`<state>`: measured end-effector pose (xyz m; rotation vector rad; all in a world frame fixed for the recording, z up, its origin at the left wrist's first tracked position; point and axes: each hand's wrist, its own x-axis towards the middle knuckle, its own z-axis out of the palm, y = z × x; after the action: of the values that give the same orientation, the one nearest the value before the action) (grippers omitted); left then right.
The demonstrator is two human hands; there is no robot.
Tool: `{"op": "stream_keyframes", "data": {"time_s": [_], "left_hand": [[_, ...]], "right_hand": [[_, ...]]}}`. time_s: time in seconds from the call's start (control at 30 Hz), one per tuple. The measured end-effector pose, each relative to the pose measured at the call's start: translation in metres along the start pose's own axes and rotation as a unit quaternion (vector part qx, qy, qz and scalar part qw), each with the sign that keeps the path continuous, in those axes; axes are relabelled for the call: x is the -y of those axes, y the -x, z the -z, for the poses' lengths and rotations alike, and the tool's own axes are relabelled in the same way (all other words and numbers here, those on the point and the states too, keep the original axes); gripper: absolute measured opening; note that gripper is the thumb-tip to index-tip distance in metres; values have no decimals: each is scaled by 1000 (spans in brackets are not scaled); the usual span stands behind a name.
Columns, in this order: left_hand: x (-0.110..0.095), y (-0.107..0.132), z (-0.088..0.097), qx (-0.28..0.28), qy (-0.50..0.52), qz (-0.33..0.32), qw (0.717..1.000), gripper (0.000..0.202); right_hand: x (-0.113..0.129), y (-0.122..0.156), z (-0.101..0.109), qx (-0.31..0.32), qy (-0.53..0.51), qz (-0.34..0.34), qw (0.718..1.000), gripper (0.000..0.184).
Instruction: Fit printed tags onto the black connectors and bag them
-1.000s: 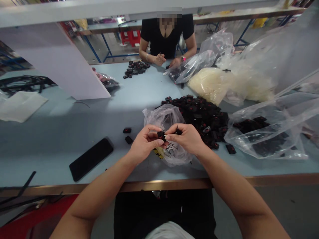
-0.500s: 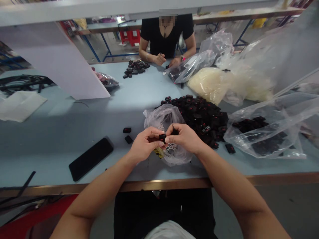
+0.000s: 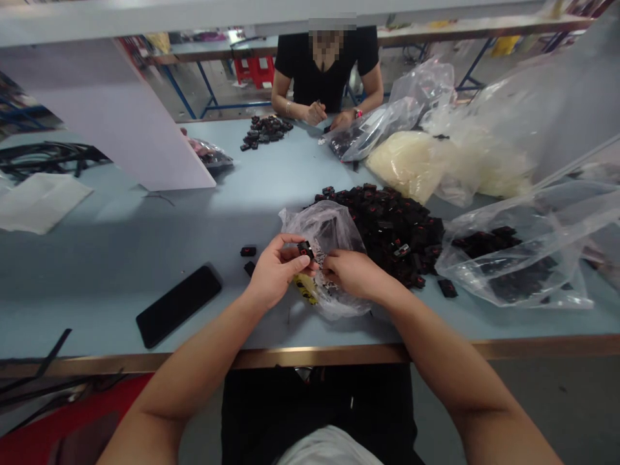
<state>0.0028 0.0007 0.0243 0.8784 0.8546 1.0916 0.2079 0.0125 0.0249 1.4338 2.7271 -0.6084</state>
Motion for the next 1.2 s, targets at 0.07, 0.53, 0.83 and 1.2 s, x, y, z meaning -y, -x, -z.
{"op": "stream_keyframes", "data": {"time_s": [0.07, 0.53, 0.83, 1.2], "left_hand": [[0, 0, 0, -1, 4, 2, 1000, 60], [4, 4, -1, 35, -13, -4, 999, 51], [4, 7, 0, 63, -38, -16, 997, 46], [4, 9, -2, 71, -60, -27, 995, 42]], "right_hand": [[0, -1, -1, -4, 1, 6, 1000, 17], [-4, 10, 10, -174, -561, -23, 809, 21], [3, 7, 4, -173, -589, -53, 788, 35], [7, 8, 10, -166, -552, -39, 816, 36]]}}
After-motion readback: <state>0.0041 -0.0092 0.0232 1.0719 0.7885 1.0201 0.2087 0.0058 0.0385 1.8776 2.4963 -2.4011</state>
